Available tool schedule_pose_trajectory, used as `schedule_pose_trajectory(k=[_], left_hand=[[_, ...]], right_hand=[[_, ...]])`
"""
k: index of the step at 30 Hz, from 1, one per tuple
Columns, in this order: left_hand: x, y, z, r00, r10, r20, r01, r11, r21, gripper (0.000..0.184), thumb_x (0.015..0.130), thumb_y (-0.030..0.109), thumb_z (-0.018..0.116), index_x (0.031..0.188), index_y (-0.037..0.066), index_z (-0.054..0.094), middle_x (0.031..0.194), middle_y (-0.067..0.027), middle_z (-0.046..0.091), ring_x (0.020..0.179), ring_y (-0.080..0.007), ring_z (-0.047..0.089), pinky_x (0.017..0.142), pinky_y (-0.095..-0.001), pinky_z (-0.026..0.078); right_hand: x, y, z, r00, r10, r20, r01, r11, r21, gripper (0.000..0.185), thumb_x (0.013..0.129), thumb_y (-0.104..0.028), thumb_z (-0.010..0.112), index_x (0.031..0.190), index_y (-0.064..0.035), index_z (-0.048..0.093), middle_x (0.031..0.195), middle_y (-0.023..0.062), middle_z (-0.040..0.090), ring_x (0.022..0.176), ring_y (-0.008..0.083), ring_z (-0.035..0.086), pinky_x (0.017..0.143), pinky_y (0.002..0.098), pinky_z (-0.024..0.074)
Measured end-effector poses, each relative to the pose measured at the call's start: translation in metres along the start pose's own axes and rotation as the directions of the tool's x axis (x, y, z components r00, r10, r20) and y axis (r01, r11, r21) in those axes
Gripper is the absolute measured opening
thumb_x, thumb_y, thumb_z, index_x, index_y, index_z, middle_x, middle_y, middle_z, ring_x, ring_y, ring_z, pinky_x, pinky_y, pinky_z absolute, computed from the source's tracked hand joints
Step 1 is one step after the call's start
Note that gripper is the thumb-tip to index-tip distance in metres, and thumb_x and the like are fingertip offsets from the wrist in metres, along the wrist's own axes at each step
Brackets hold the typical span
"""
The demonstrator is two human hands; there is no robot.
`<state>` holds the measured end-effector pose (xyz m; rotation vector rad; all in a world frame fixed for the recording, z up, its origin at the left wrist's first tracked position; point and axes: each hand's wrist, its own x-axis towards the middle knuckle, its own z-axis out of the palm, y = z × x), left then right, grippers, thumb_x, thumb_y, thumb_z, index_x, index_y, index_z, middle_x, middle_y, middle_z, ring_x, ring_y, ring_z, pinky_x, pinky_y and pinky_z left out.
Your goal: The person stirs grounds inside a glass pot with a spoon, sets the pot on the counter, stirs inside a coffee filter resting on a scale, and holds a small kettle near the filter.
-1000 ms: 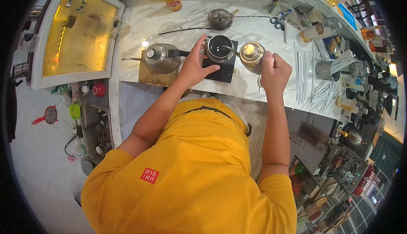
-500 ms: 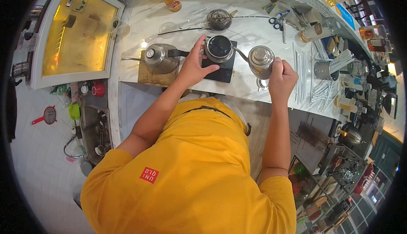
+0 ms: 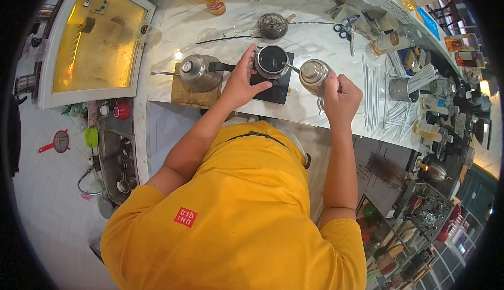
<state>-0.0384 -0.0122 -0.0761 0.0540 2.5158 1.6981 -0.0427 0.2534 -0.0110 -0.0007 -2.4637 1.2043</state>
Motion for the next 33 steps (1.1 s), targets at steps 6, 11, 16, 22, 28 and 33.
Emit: schedule_pose_trajectory(k=[6, 11, 16, 22, 28, 33], left_hand=[[0.001, -0.002, 0.002, 1.000, -0.005, -0.003, 0.005, 1.000, 0.003, 0.114, 0.071, 0.023, 0.090, 0.162, 0.019, 0.022, 0.139, -0.0181, 0.052, 0.103, -0.0286, 0.064, 0.093, -0.0395, 0.053], [0.000, 0.000, 0.001, 1.000, 0.002, -0.010, -0.002, 1.000, 0.001, 0.114, 0.071, 0.023, 0.090, 0.162, 0.019, 0.022, 0.139, -0.0179, 0.052, 0.103, -0.0287, 0.064, 0.093, -0.0396, 0.053], [0.000, 0.000, 0.002, 1.000, -0.005, -0.009, 0.005, 1.000, 0.009, 0.114, 0.072, 0.023, 0.090, 0.162, 0.019, 0.022, 0.139, -0.0180, 0.052, 0.103, -0.0288, 0.063, 0.093, -0.0394, 0.053], [0.000, -0.002, 0.002, 1.000, 0.012, -0.015, -0.012, 1.000, -0.009, 0.112, 0.072, 0.023, 0.090, 0.162, 0.019, 0.023, 0.139, -0.0187, 0.051, 0.104, -0.0287, 0.063, 0.094, -0.0388, 0.053], [0.000, 0.000, 0.001, 1.000, -0.005, -0.009, 0.005, 1.000, 0.002, 0.112, 0.072, 0.022, 0.089, 0.162, 0.018, 0.022, 0.140, -0.0192, 0.050, 0.105, -0.0286, 0.063, 0.095, -0.0390, 0.053], [0.000, 0.001, 0.003, 1.000, -0.012, -0.017, 0.012, 1.000, 0.002, 0.112, 0.072, 0.022, 0.089, 0.162, 0.018, 0.022, 0.141, -0.0189, 0.050, 0.105, -0.0288, 0.063, 0.095, -0.0392, 0.052]], right_hand=[[0.005, -0.009, 0.005, 0.980, 0.198, 0.012, -0.196, 0.955, 0.223, 0.041, 0.097, -0.016, 0.061, 0.063, 0.0005, 0.047, 0.055, -0.0015, 0.038, 0.055, 0.0061, 0.033, 0.049, 0.0300, 0.0263], [0.008, -0.007, -0.001, 0.957, 0.290, 0.018, -0.275, 0.887, 0.372, 0.040, 0.099, -0.016, 0.058, 0.064, -0.0013, 0.047, 0.061, -0.0058, 0.040, 0.060, 0.0044, 0.033, 0.053, 0.0274, 0.0269], [0.005, 0.006, -0.011, 0.951, 0.308, 0.012, -0.291, 0.885, 0.363, 0.040, 0.099, -0.016, 0.058, 0.064, -0.0011, 0.046, 0.061, -0.0056, 0.039, 0.060, 0.0047, 0.033, 0.052, 0.0276, 0.0268], [0.005, -0.008, -0.012, 0.963, 0.270, 0.001, -0.260, 0.928, 0.268, 0.043, 0.099, -0.018, 0.059, 0.063, 0.0002, 0.046, 0.057, -0.0042, 0.037, 0.058, 0.0050, 0.033, 0.050, 0.0292, 0.0258], [0.006, -0.002, -0.007, 0.994, 0.113, 0.012, -0.113, 0.989, 0.095, 0.041, 0.097, -0.018, 0.062, 0.064, 0.0023, 0.048, 0.052, 0.0002, 0.039, 0.055, 0.0069, 0.033, 0.048, 0.0315, 0.0270], [0.009, 0.001, 0.002, 1.000, 0.009, 0.017, -0.009, 1.000, 0.021, 0.040, 0.096, -0.017, 0.063, 0.064, 0.0023, 0.049, 0.053, 0.0011, 0.038, 0.055, 0.0071, 0.033, 0.048, 0.0317, 0.0276]])
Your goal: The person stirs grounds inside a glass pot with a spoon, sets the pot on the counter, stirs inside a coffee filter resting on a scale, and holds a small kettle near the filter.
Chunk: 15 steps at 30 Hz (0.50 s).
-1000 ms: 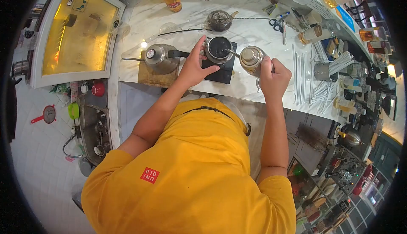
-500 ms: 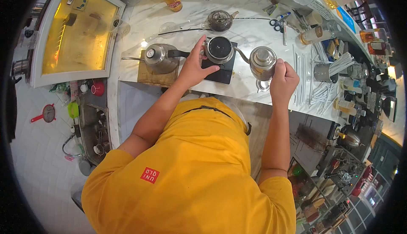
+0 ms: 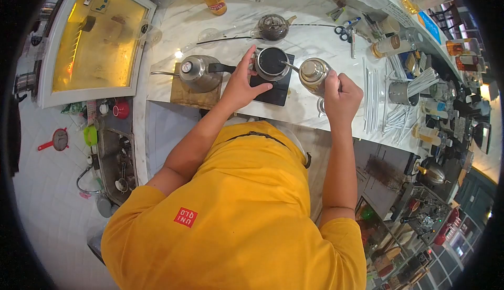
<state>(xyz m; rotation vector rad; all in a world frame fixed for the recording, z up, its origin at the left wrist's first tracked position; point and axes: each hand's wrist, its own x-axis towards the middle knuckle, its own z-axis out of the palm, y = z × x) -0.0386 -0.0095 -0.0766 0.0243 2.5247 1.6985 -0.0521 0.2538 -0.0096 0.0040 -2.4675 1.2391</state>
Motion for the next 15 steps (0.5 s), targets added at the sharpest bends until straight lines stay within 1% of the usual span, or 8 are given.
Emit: schedule_pose_trajectory(k=[2, 5, 8, 11, 15], left_hand=[[0.001, -0.001, 0.000, 1.000, 0.001, 0.001, -0.001, 1.000, -0.003, 0.112, 0.072, 0.022, 0.089, 0.162, 0.019, 0.022, 0.140, -0.0187, 0.050, 0.104, -0.0288, 0.063, 0.095, -0.0391, 0.052], [0.001, -0.002, 0.001, 1.000, -0.006, 0.005, 0.006, 1.000, -0.014, 0.112, 0.072, 0.022, 0.089, 0.162, 0.019, 0.022, 0.140, -0.0185, 0.050, 0.104, -0.0288, 0.063, 0.095, -0.0391, 0.052], [0.001, -0.003, 0.001, 1.000, 0.003, 0.002, -0.003, 1.000, -0.022, 0.112, 0.072, 0.022, 0.090, 0.162, 0.020, 0.022, 0.139, -0.0184, 0.050, 0.104, -0.0289, 0.063, 0.095, -0.0391, 0.053], [0.001, 0.000, 0.000, 1.000, 0.000, 0.006, 0.000, 1.000, -0.027, 0.112, 0.072, 0.021, 0.089, 0.162, 0.019, 0.022, 0.139, -0.0183, 0.050, 0.104, -0.0289, 0.063, 0.094, -0.0386, 0.053], [0.001, -0.001, 0.001, 1.000, 0.017, -0.010, -0.017, 1.000, -0.016, 0.111, 0.073, 0.019, 0.089, 0.162, 0.019, 0.023, 0.139, -0.0179, 0.050, 0.104, -0.0288, 0.063, 0.094, -0.0379, 0.053]], right_hand=[[0.003, -0.005, 0.003, 0.999, -0.033, 0.011, 0.034, 0.999, -0.016, 0.040, 0.096, -0.017, 0.063, 0.064, 0.0022, 0.049, 0.054, 0.0012, 0.037, 0.055, 0.0070, 0.033, 0.048, 0.0315, 0.0276], [0.006, -0.013, 0.005, 0.996, 0.086, 0.023, -0.088, 0.993, 0.083, 0.041, 0.097, -0.017, 0.062, 0.064, 0.0018, 0.048, 0.055, -0.0008, 0.037, 0.056, 0.0068, 0.032, 0.049, 0.0308, 0.0272], [0.009, -0.009, 0.005, 0.980, 0.198, 0.023, -0.196, 0.937, 0.291, 0.041, 0.098, -0.017, 0.060, 0.064, 0.0005, 0.047, 0.057, -0.0044, 0.038, 0.058, 0.0054, 0.032, 0.051, 0.0291, 0.0258], [0.008, 0.003, -0.002, 0.968, 0.246, 0.051, -0.247, 0.890, 0.383, 0.038, 0.101, -0.016, 0.057, 0.065, -0.0037, 0.054, 0.061, -0.0042, 0.046, 0.054, 0.0044, 0.038, 0.049, 0.0254, 0.0298], [0.005, 0.009, -0.013, 0.925, 0.357, 0.130, -0.376, 0.807, 0.456, 0.036, 0.102, -0.018, 0.056, 0.068, -0.0047, 0.057, 0.061, -0.0035, 0.046, 0.053, 0.0056, 0.039, 0.049, 0.0254, 0.0315]])
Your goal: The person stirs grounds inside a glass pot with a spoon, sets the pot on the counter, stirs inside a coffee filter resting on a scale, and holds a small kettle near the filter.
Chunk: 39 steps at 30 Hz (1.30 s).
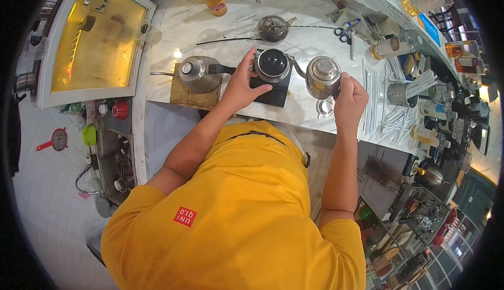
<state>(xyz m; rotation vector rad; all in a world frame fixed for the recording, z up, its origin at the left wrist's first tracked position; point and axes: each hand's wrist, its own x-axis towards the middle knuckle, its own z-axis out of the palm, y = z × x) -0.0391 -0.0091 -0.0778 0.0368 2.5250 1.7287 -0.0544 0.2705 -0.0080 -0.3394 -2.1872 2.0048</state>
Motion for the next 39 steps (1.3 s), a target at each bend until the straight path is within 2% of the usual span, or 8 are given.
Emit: schedule_pose_trajectory(k=[3, 12, 15, 18, 27, 30, 33, 39], left_hand=[[0.000, -0.003, 0.002, 1.000, 0.017, -0.009, -0.017, 1.000, 0.002, 0.111, 0.073, 0.020, 0.089, 0.162, 0.019, 0.023, 0.138, -0.0177, 0.050, 0.104, -0.0286, 0.063, 0.094, -0.0380, 0.053], [0.001, -0.002, 0.001, 1.000, -0.005, 0.009, 0.005, 1.000, 0.012, 0.112, 0.073, 0.021, 0.089, 0.162, 0.020, 0.021, 0.138, -0.0174, 0.049, 0.103, -0.0282, 0.064, 0.093, -0.0389, 0.053], [0.001, -0.001, 0.000, 1.000, -0.013, 0.017, 0.012, 1.000, 0.017, 0.112, 0.073, 0.021, 0.089, 0.162, 0.020, 0.021, 0.140, -0.0177, 0.049, 0.104, -0.0284, 0.064, 0.093, -0.0390, 0.053], [0.001, -0.001, -0.001, 1.000, -0.007, 0.019, 0.007, 1.000, 0.011, 0.111, 0.073, 0.021, 0.089, 0.162, 0.020, 0.022, 0.142, -0.0181, 0.048, 0.106, -0.0286, 0.064, 0.094, -0.0389, 0.053], [0.001, 0.003, -0.002, 0.999, -0.031, 0.030, 0.031, 0.999, 0.012, 0.110, 0.074, 0.020, 0.088, 0.162, 0.020, 0.022, 0.142, -0.0180, 0.048, 0.107, -0.0291, 0.063, 0.094, -0.0387, 0.053], [0.002, 0.000, 0.000, 1.000, -0.018, 0.019, 0.018, 1.000, -0.001, 0.109, 0.074, 0.020, 0.088, 0.161, 0.019, 0.023, 0.142, -0.0179, 0.049, 0.107, -0.0290, 0.063, 0.093, -0.0384, 0.053], [0.002, -0.003, 0.000, 1.000, 0.004, 0.009, -0.004, 1.000, -0.009, 0.109, 0.074, 0.020, 0.088, 0.161, 0.019, 0.023, 0.141, -0.0179, 0.049, 0.106, -0.0289, 0.063, 0.093, -0.0383, 0.053], [0.002, -0.001, 0.000, 1.000, -0.023, 0.015, 0.023, 1.000, -0.007, 0.110, 0.073, 0.020, 0.088, 0.161, 0.019, 0.023, 0.138, -0.0173, 0.051, 0.104, -0.0280, 0.063, 0.094, -0.0387, 0.053]], right_hand=[[-0.007, -0.004, -0.003, 0.998, 0.060, 0.012, -0.060, 0.998, 0.009, 0.037, 0.103, -0.018, 0.056, 0.068, -0.0052, 0.056, 0.062, -0.0032, 0.046, 0.056, 0.0064, 0.040, 0.051, 0.0265, 0.0340], [-0.016, -0.006, -0.020, 0.975, 0.055, 0.217, -0.036, 0.995, -0.091, 0.041, 0.106, -0.023, 0.057, 0.069, -0.0047, 0.056, 0.066, -0.0017, 0.048, 0.062, 0.0081, 0.041, 0.060, 0.0283, 0.0390], [-0.020, -0.016, -0.016, 0.969, 0.058, 0.239, -0.027, 0.991, -0.132, 0.039, 0.106, -0.025, 0.059, 0.073, -0.0030, 0.059, 0.067, -0.0016, 0.050, 0.063, 0.0080, 0.043, 0.061, 0.0275, 0.0392], [-0.021, -0.015, -0.018, 0.960, 0.061, 0.274, -0.007, 0.981, -0.193, 0.038, 0.103, -0.027, 0.063, 0.075, -0.0014, 0.063, 0.064, -0.0044, 0.052, 0.063, 0.0051, 0.043, 0.057, 0.0253, 0.0351], [-0.023, -0.024, -0.021, 0.964, 0.056, 0.259, 0.019, 0.961, -0.278, 0.041, 0.101, -0.026, 0.066, 0.069, -0.0025, 0.054, 0.064, -0.0075, 0.041, 0.064, 0.0034, 0.033, 0.054, 0.0259, 0.0262], [-0.023, -0.031, -0.022, 0.952, 0.070, 0.297, 0.027, 0.950, -0.311, 0.038, 0.104, -0.024, 0.063, 0.072, -0.0028, 0.058, 0.064, -0.0070, 0.043, 0.061, 0.0029, 0.034, 0.054, 0.0240, 0.0265], [-0.024, -0.034, -0.018, 0.958, 0.068, 0.280, 0.027, 0.946, -0.322, 0.042, 0.101, -0.026, 0.067, 0.069, -0.0022, 0.053, 0.063, -0.0076, 0.040, 0.063, 0.0035, 0.032, 0.053, 0.0262, 0.0258], [-0.025, -0.042, -0.008, 0.957, 0.079, 0.280, 0.034, 0.925, -0.379, 0.043, 0.101, -0.026, 0.067, 0.068, -0.0016, 0.052, 0.063, -0.0075, 0.040, 0.062, 0.0035, 0.031, 0.052, 0.0264, 0.0254]])
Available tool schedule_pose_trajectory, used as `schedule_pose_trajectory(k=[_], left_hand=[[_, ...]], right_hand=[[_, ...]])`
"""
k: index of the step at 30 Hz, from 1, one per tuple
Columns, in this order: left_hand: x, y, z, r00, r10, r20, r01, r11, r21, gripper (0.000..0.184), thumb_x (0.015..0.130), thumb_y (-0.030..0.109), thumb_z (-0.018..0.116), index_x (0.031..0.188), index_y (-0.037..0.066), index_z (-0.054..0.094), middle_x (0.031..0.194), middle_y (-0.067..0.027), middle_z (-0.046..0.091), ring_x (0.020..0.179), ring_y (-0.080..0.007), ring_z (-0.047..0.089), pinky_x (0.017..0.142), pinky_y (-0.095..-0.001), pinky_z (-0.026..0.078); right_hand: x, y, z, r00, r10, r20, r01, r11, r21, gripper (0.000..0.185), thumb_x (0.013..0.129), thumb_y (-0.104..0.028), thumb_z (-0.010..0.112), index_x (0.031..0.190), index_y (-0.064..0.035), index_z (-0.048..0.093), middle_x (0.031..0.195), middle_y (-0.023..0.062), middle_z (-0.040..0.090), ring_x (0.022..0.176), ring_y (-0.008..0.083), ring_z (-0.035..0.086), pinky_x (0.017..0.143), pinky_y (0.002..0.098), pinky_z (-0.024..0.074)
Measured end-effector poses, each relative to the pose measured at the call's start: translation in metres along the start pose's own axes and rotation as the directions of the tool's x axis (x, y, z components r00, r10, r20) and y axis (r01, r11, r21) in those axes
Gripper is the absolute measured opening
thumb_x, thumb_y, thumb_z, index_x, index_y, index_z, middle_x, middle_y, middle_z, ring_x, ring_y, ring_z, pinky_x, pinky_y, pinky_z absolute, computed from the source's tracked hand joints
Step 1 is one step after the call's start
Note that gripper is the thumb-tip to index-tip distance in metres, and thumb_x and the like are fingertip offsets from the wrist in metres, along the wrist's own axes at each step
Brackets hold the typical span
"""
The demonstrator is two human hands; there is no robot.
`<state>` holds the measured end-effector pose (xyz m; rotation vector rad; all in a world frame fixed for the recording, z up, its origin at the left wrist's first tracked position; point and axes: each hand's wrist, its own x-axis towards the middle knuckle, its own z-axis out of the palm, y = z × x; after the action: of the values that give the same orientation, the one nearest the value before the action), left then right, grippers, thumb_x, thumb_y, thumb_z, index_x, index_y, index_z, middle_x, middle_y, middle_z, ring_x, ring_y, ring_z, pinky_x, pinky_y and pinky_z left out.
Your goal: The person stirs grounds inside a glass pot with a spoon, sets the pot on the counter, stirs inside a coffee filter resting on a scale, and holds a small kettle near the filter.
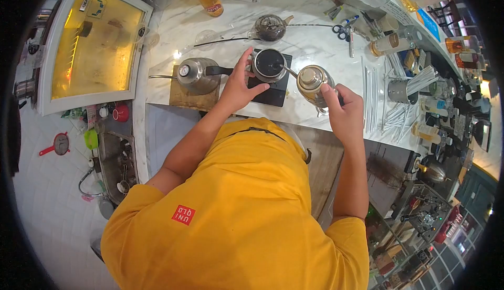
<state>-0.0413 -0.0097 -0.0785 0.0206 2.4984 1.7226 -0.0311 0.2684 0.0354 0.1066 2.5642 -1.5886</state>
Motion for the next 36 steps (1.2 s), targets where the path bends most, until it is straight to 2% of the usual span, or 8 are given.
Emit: schedule_pose_trajectory(k=[3, 9, 12, 18, 24, 30, 33, 36], left_hand=[[0.000, -0.002, 0.000, 1.000, 0.006, -0.003, -0.006, 1.000, -0.001, 0.110, 0.073, 0.020, 0.089, 0.161, 0.019, 0.023, 0.137, -0.0171, 0.051, 0.103, -0.0278, 0.063, 0.093, -0.0388, 0.053], [0.000, -0.001, 0.001, 1.000, 0.006, -0.008, -0.006, 1.000, -0.010, 0.110, 0.073, 0.020, 0.089, 0.161, 0.019, 0.023, 0.137, -0.0170, 0.051, 0.103, -0.0278, 0.064, 0.093, -0.0390, 0.053], [0.000, -0.001, 0.000, 1.000, -0.007, -0.003, 0.007, 1.000, 0.002, 0.110, 0.073, 0.020, 0.088, 0.161, 0.018, 0.023, 0.138, -0.0170, 0.051, 0.103, -0.0277, 0.064, 0.093, -0.0392, 0.053], [0.000, 0.000, 0.000, 1.000, -0.005, 0.003, 0.005, 1.000, 0.019, 0.109, 0.074, 0.020, 0.088, 0.161, 0.019, 0.023, 0.138, -0.0167, 0.051, 0.103, -0.0278, 0.063, 0.094, -0.0400, 0.053], [0.000, -0.002, 0.000, 1.000, 0.006, -0.001, -0.006, 1.000, 0.016, 0.109, 0.074, 0.021, 0.088, 0.161, 0.020, 0.023, 0.139, -0.0170, 0.050, 0.103, -0.0279, 0.064, 0.094, -0.0401, 0.053], [0.001, -0.004, -0.001, 1.000, 0.026, 0.003, -0.026, 1.000, 0.013, 0.109, 0.074, 0.020, 0.088, 0.162, 0.020, 0.022, 0.138, -0.0177, 0.050, 0.103, -0.0283, 0.065, 0.093, -0.0398, 0.053], [0.001, -0.001, -0.002, 1.000, 0.015, 0.003, -0.015, 1.000, 0.014, 0.110, 0.074, 0.020, 0.088, 0.162, 0.020, 0.022, 0.138, -0.0179, 0.051, 0.102, -0.0285, 0.065, 0.093, -0.0397, 0.053], [0.001, -0.003, -0.002, 1.000, 0.018, 0.009, -0.018, 1.000, 0.007, 0.110, 0.074, 0.020, 0.088, 0.162, 0.020, 0.022, 0.137, -0.0179, 0.051, 0.103, -0.0285, 0.065, 0.093, -0.0395, 0.053]], right_hand=[[0.003, 0.003, 0.003, 1.000, -0.017, -0.006, 0.017, 1.000, -0.010, 0.041, 0.100, -0.026, 0.067, 0.070, -0.0009, 0.057, 0.062, -0.0074, 0.040, 0.062, 0.0033, 0.032, 0.052, 0.0262, 0.0253], [0.012, 0.013, 0.007, 1.000, -0.008, -0.012, 0.011, 0.964, 0.267, 0.036, 0.100, -0.025, 0.067, 0.075, -0.0007, 0.065, 0.063, -0.0058, 0.047, 0.060, 0.0029, 0.037, 0.053, 0.0243, 0.0282], [0.012, 0.010, 0.003, 1.000, -0.016, -0.016, 0.021, 0.944, 0.330, 0.039, 0.104, -0.019, 0.061, 0.068, -0.0051, 0.052, 0.065, -0.0016, 0.049, 0.060, 0.0076, 0.042, 0.057, 0.0261, 0.0355], [0.008, 0.010, -0.011, 1.000, -0.006, -0.013, 0.010, 0.965, 0.261, 0.038, 0.104, -0.019, 0.062, 0.069, -0.0046, 0.054, 0.066, -0.0020, 0.049, 0.060, 0.0069, 0.041, 0.057, 0.0250, 0.0359], [0.005, 0.016, -0.009, 1.000, 0.008, -0.002, -0.008, 0.988, 0.155, 0.037, 0.101, -0.025, 0.067, 0.072, -0.0018, 0.060, 0.065, -0.0076, 0.045, 0.064, 0.0024, 0.036, 0.055, 0.0241, 0.0292], [0.007, 0.006, 0.000, 1.000, 0.013, 0.026, -0.014, 0.999, 0.033, 0.040, 0.100, -0.025, 0.067, 0.070, -0.0008, 0.058, 0.063, -0.0078, 0.041, 0.064, 0.0030, 0.033, 0.053, 0.0258, 0.0265], [0.008, 0.001, 0.005, 0.999, -0.008, 0.035, 0.007, 1.000, 0.017, 0.040, 0.100, -0.026, 0.067, 0.070, -0.0014, 0.057, 0.063, -0.0078, 0.040, 0.063, 0.0031, 0.032, 0.052, 0.0260, 0.0256], [0.012, 0.001, 0.009, 1.000, -0.002, 0.029, 0.000, 0.996, 0.087, 0.039, 0.100, -0.025, 0.067, 0.071, -0.0020, 0.059, 0.062, -0.0081, 0.041, 0.061, 0.0029, 0.032, 0.052, 0.0258, 0.0248]])
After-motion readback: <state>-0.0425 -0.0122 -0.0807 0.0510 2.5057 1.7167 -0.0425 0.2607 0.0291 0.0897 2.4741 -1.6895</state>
